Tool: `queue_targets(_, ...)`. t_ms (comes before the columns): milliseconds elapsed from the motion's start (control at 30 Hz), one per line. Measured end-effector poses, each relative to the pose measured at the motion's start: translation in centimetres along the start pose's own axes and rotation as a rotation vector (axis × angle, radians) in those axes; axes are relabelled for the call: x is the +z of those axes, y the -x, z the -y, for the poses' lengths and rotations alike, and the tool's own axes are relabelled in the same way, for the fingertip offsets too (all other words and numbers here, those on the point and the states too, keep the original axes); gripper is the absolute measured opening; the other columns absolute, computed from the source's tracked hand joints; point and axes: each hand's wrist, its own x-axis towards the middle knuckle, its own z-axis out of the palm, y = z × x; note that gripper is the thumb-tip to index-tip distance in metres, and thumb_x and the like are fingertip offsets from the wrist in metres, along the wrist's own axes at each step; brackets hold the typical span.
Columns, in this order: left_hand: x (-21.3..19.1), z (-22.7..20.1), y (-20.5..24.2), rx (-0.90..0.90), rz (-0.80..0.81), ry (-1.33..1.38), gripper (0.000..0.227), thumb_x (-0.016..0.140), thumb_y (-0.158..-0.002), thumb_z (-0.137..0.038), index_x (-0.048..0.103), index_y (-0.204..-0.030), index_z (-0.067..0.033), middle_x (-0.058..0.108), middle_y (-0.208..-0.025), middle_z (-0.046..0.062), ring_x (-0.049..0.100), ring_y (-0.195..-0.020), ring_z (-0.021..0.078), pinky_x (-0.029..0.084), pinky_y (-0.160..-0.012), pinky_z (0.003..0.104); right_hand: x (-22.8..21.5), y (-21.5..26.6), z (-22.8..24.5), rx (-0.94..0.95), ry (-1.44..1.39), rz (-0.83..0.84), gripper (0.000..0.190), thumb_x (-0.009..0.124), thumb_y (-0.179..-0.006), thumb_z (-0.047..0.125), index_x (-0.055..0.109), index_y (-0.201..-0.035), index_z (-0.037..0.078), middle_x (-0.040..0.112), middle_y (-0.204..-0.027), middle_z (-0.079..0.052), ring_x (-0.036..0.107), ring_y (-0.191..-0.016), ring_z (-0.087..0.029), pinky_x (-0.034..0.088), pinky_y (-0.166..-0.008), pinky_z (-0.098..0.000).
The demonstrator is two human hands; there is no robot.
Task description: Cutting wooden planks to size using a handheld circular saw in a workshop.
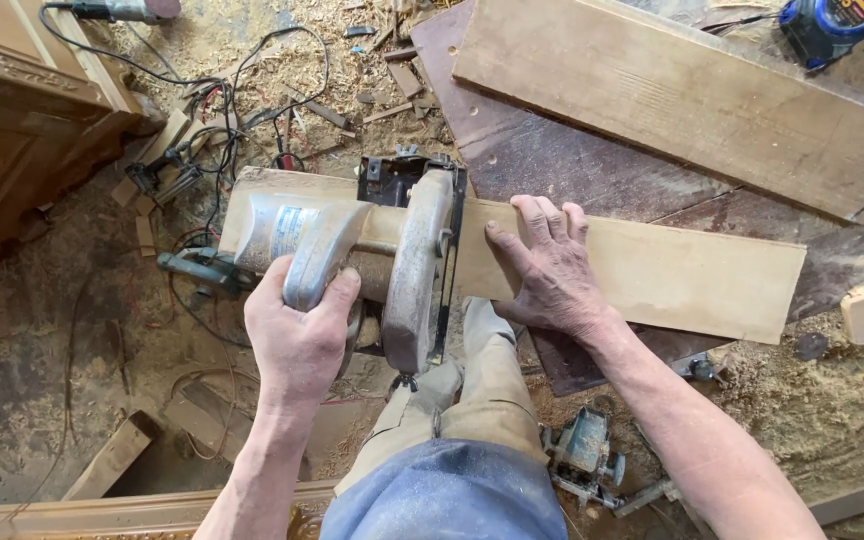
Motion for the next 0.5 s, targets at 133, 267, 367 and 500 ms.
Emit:
queue_targets(133,0.3,-1.5,-1.6,-0.02,0.084,0.034,0.011,0.077,-0.086,-0.01,0.068,-0.085,-0.0061,0.061,-0.055,0.01,0.06,-0.042,0.0166,0.05,-0.039,0.03,0.2,0.1,-0.4,-0.004,-0.022,0.036,0.092,0.08,-0.044,0.04,0.061,-0.132,0.021,0.045,-0.147,-0.017,0.041,-0.139,-0.038,0.023,-0.114,-0.0608)
queue_targets(267,0.4,-4.9,-1.1,-0.016,0.08,0.107,0.014,0.077,-0.078,-0.005,0.065,-0.072,-0.0053,0.054,-0.046,0.008,0.051,-0.04,0.01,0.045,-0.039,0.026,1.6,0.5,-0.7,0.044,-0.014,0.023,0.096,0.081,-0.042,0.041,0.059,-0.134,0.022,0.045,-0.147,-0.016,0.041,-0.139,-0.037,0.022,-0.113,-0.0612)
queue_targets(367,-2.5,-4.8,-0.4,-0.008,0.064,0.102,0.012,0.079,-0.076,-0.002,0.067,-0.075,-0.0028,0.057,-0.049,0.012,0.055,-0.045,0.0141,0.048,-0.045,0.028,1.4,0.2,-0.7,0.084,0.002,0.069,0.098,0.08,-0.046,0.043,0.055,-0.139,0.025,0.04,-0.152,-0.016,0.035,-0.143,-0.036,0.018,-0.115,-0.0625)
queue_targets(500,-8.3,-3.6,0.2,-0.242,0.014,-0.03,0.016,0.073,-0.083,-0.001,0.075,-0.097,0.0061,0.067,-0.083,0.014,0.062,-0.079,0.0206,0.049,-0.074,0.031,2.4,-0.1,-0.5,0.039,0.19,0.028,0.13,0.09,-0.03,0.063,0.041,-0.147,0.031,0.033,-0.156,-0.016,0.036,-0.136,-0.035,0.026,-0.108,-0.0604)
